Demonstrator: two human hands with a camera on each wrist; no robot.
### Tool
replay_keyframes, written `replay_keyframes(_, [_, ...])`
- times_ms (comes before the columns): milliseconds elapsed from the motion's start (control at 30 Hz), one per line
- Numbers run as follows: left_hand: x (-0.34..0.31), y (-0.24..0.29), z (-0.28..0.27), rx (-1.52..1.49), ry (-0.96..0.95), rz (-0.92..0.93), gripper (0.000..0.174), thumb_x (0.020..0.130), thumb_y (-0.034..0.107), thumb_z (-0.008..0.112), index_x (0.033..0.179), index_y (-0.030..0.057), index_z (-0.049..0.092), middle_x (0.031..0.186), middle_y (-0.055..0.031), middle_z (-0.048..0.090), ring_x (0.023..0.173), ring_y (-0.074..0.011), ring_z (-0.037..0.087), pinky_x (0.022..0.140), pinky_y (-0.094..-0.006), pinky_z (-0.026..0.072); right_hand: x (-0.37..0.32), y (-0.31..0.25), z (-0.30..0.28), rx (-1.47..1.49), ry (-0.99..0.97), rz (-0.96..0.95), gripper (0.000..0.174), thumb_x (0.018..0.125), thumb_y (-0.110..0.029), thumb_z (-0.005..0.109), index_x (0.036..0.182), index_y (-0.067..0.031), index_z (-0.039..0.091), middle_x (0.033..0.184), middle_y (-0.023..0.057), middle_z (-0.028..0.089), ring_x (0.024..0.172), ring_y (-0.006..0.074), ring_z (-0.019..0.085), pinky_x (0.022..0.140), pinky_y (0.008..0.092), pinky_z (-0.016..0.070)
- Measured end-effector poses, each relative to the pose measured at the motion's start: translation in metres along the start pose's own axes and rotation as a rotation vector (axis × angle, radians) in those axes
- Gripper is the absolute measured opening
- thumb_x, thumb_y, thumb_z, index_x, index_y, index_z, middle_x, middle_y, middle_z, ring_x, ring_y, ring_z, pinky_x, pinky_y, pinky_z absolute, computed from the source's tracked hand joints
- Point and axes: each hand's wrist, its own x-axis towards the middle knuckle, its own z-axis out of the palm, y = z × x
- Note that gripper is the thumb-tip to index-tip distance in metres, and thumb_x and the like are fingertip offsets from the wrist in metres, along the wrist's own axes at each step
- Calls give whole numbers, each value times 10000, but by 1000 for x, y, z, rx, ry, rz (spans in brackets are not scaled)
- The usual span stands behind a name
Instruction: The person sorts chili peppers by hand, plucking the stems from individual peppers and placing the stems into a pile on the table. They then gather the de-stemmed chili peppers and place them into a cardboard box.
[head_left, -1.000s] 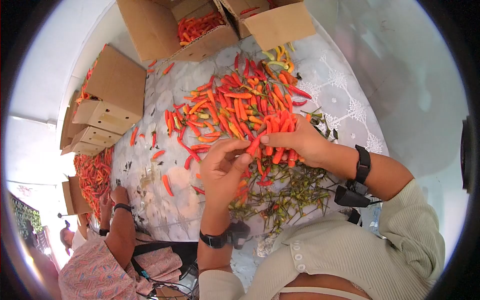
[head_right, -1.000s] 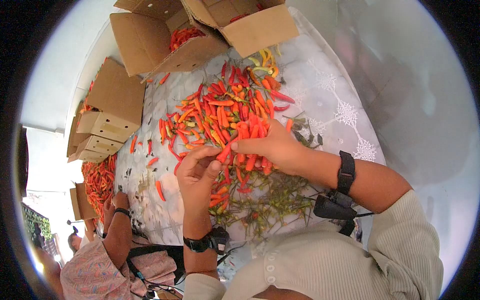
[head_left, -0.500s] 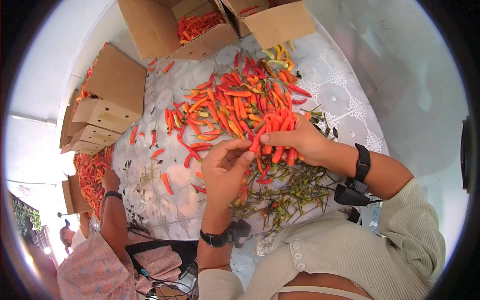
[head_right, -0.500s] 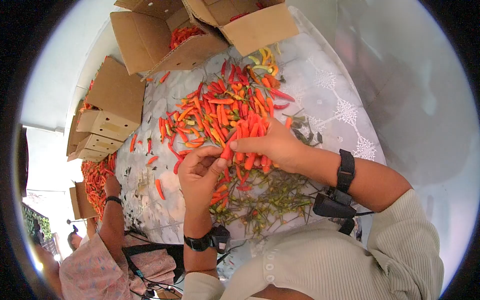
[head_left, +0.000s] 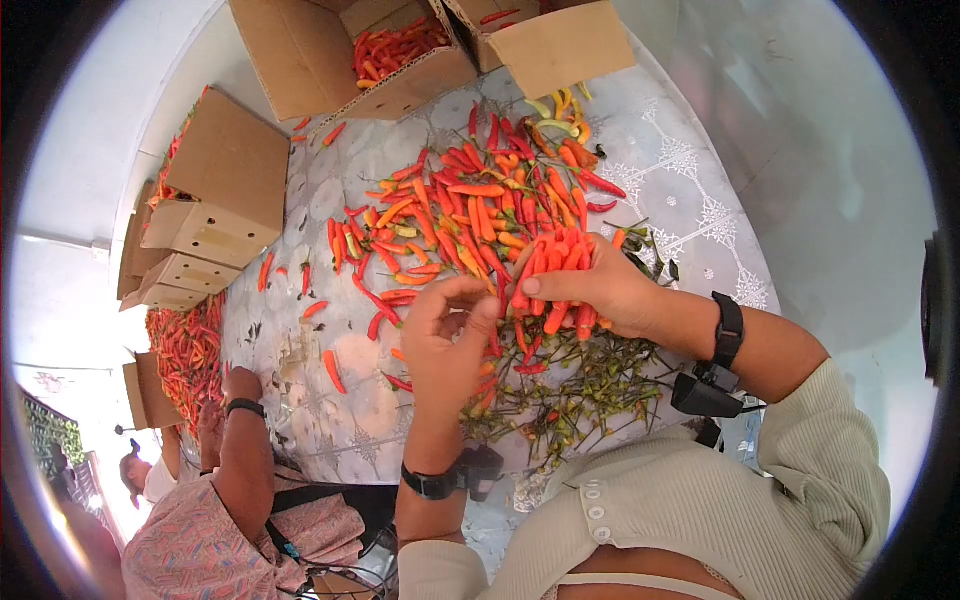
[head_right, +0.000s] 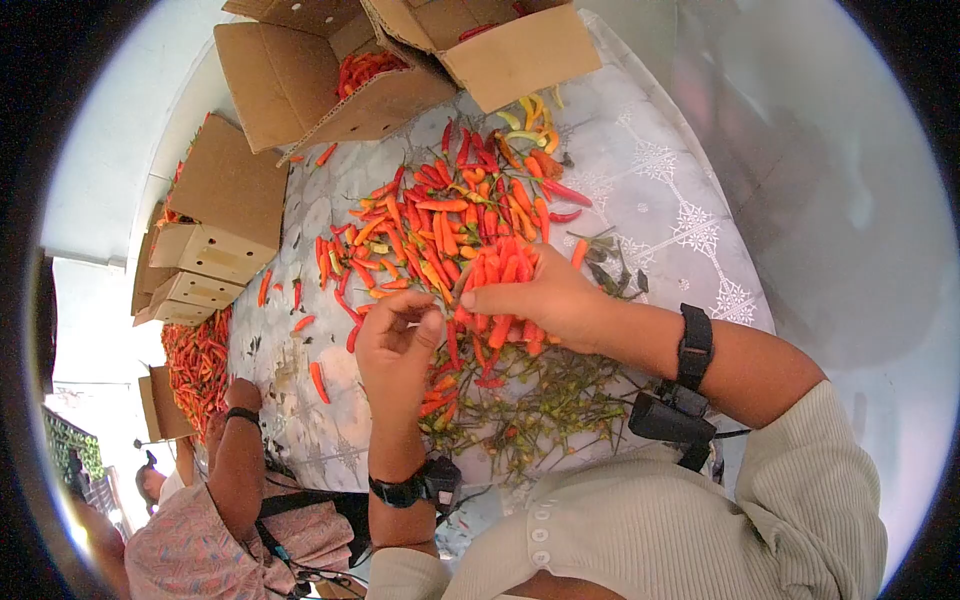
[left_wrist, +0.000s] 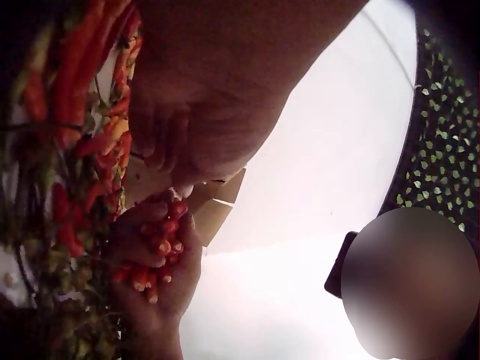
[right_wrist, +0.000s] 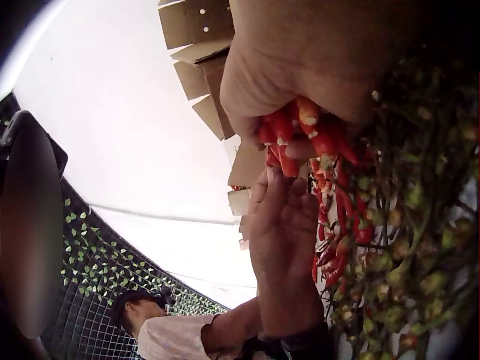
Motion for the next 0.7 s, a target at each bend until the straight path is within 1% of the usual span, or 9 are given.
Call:
replay_keyframes(100, [6,-11,-3,140,124,75,163,846,127,683,953,19,625,885,-54,613,792,-118,593,668,-251,498,-4,-7,1,-10,1,29,204,817,-214,696,904,-46,618,695,42,637,488,87,580,342,202,411])
replay_keyframes(200, [6,-6,-2,423,166,85,188,829,162,692,933,21,625,846,-71,600,770,-165,584,656,-287,483,-4,-4,3,2,39,-5,199,820,-212,687,895,-43,614,697,43,637,490,90,584,346,202,412])
replay_keyframes(300, [10,-8,-2,677,156,171,225,802,199,705,910,19,625,838,-99,595,767,-232,572,658,-343,460,-1,2,-1,26,33,-19,204,817,-213,690,892,-40,612,699,46,637,494,93,589,352,204,415])
replay_keyframes(400, [17,-23,-1,778,185,305,282,779,262,720,883,18,623,829,-116,593,776,-281,565,676,-386,444,-2,3,0,17,39,-35,202,816,-214,691,878,-38,614,676,45,633,489,95,586,356,207,417])
replay_keyframes(500, [14,-16,4,914,62,144,314,758,291,731,859,16,617,817,-116,591,789,-298,568,678,-408,445,-2,3,-2,-2,26,-18,210,811,-226,697,867,-38,618,652,43,626,484,95,581,359,207,413])
replay_keyframes(600, [14,-19,4,924,64,100,328,739,293,737,845,10,611,796,-119,582,778,-301,571,678,-416,446,-4,2,-3,12,58,48,168,802,-125,705,893,-28,602,841,82,658,721,129,640,619,251,524])
replay_keyframes(700, [15,-23,1,825,59,48,268,750,226,718,853,2,611,792,-131,585,742,-286,590,665,-394,464,-2,4,-5,16,11,42,169,799,-120,703,895,-23,603,862,86,659,745,138,645,641,260,527])
